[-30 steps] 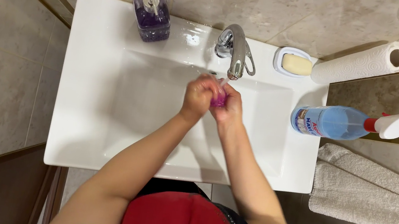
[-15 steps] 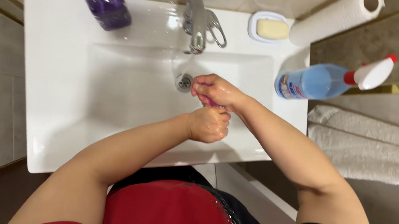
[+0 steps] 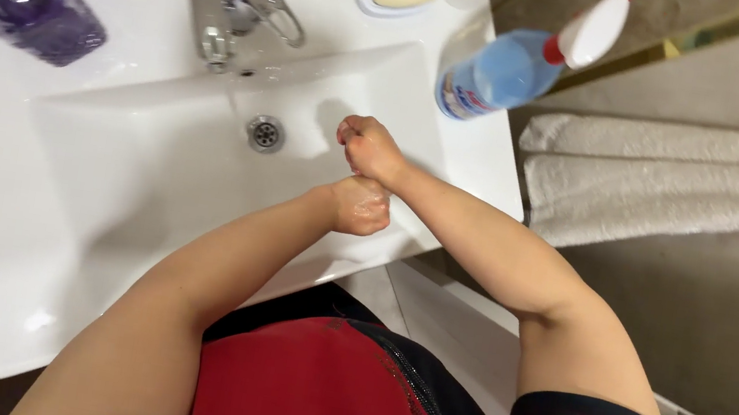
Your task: Cleaning the bathroom sink, faucet, and surrounding accessories using a spray cleaner and microfiber cloths.
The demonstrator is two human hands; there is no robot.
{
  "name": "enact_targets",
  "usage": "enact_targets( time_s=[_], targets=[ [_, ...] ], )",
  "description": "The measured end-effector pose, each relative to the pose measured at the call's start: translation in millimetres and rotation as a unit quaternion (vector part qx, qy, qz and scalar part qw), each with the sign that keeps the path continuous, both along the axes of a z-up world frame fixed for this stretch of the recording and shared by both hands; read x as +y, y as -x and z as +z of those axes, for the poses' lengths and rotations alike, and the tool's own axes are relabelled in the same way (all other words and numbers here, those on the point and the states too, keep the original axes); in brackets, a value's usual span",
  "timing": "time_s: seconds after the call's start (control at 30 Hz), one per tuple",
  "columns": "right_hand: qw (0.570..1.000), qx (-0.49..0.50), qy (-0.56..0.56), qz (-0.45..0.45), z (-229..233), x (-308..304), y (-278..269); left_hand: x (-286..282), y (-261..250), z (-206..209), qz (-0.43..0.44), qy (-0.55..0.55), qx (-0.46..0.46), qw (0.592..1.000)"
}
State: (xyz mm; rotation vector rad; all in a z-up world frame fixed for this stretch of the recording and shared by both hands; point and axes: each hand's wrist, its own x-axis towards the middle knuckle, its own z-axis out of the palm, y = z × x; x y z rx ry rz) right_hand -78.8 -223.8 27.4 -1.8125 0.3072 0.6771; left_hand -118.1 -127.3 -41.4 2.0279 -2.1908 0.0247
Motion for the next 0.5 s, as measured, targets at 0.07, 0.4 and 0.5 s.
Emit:
enact_targets(
  time_s=[0.07,0.4,0.5],
  targets=[
    [1.000,0.003,0.013,-0.003,-1,-10,3,-9,1,0,-0.021,-0.020,-0.038,0.999],
    [0.994,-0.002,-0.003,-0.113,-31,-100,30,-88,13,-20,-0.059,0.010,0.068,0.996],
    [0.964,-0.006,-0.114,-0.241,-41,-156,35,-107,11,28,0.043,0.105,0.241,0.964]
  ],
)
